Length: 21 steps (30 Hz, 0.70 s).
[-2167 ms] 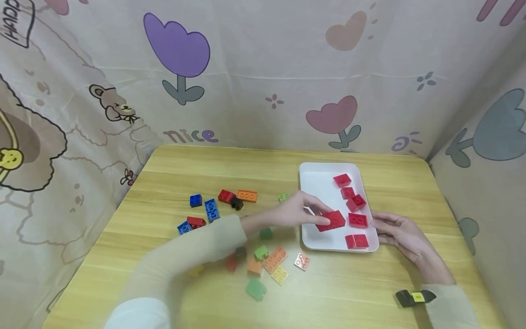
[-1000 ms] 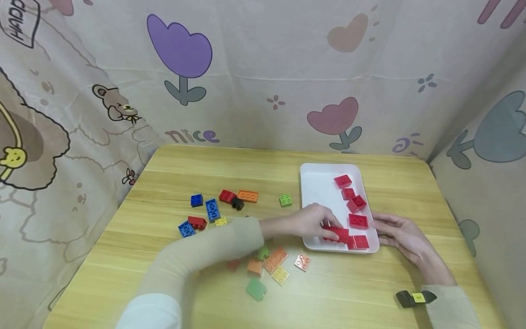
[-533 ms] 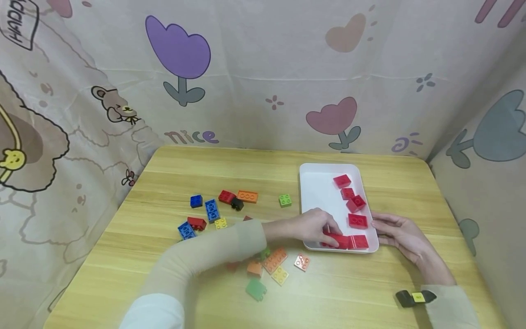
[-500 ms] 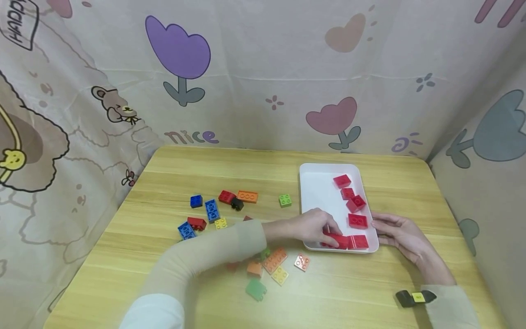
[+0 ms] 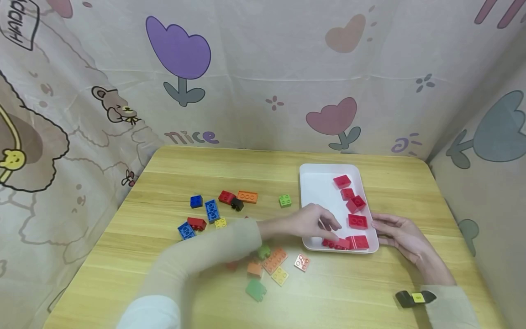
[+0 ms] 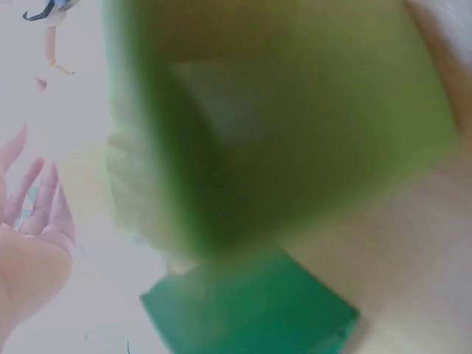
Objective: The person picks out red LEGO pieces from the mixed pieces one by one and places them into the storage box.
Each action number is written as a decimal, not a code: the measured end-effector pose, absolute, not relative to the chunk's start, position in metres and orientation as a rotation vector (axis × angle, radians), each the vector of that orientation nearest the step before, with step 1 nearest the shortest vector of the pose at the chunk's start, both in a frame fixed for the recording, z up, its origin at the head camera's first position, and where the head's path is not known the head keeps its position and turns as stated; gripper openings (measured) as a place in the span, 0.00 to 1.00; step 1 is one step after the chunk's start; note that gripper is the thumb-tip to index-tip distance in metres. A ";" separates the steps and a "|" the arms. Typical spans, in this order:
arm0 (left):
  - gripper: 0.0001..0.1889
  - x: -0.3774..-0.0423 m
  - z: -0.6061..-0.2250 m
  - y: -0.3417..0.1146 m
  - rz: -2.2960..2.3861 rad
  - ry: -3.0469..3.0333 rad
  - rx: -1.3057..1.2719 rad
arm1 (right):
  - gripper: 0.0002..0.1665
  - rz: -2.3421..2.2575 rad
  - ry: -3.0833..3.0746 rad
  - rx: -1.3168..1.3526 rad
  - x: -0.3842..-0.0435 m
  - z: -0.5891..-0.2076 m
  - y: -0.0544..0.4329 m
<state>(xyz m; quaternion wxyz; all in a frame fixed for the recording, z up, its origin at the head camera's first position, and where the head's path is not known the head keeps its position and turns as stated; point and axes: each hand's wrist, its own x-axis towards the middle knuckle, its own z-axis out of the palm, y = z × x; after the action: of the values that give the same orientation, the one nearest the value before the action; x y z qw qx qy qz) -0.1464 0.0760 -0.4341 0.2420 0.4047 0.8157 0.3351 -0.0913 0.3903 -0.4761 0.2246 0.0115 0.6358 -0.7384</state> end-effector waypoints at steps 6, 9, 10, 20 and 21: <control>0.18 -0.155 -0.426 0.057 1.158 2.119 1.061 | 0.23 -2.025 1.768 0.057 -0.091 -0.476 0.390; 0.19 -0.158 -0.422 0.045 1.225 2.097 1.037 | 0.22 -2.017 1.779 0.067 -0.091 -0.476 0.390; 0.19 -0.159 -0.421 0.040 1.246 2.093 1.034 | 0.22 -2.018 1.778 0.065 -0.091 -0.476 0.390; 0.23 -0.164 -0.407 -0.018 1.381 2.110 0.956 | 0.22 -2.014 1.792 0.072 -0.092 -0.476 0.391; 0.24 -0.164 -0.406 -0.024 1.383 2.111 0.946 | 0.22 -2.012 1.794 0.076 -0.092 -0.476 0.391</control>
<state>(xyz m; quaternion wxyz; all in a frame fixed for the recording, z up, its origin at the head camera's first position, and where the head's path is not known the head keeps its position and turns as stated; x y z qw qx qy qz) -0.1645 -0.0242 -0.4062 0.2214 0.3423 0.7639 0.5003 -0.0917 0.3906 -0.4759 0.2206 0.0274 0.6489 -0.7277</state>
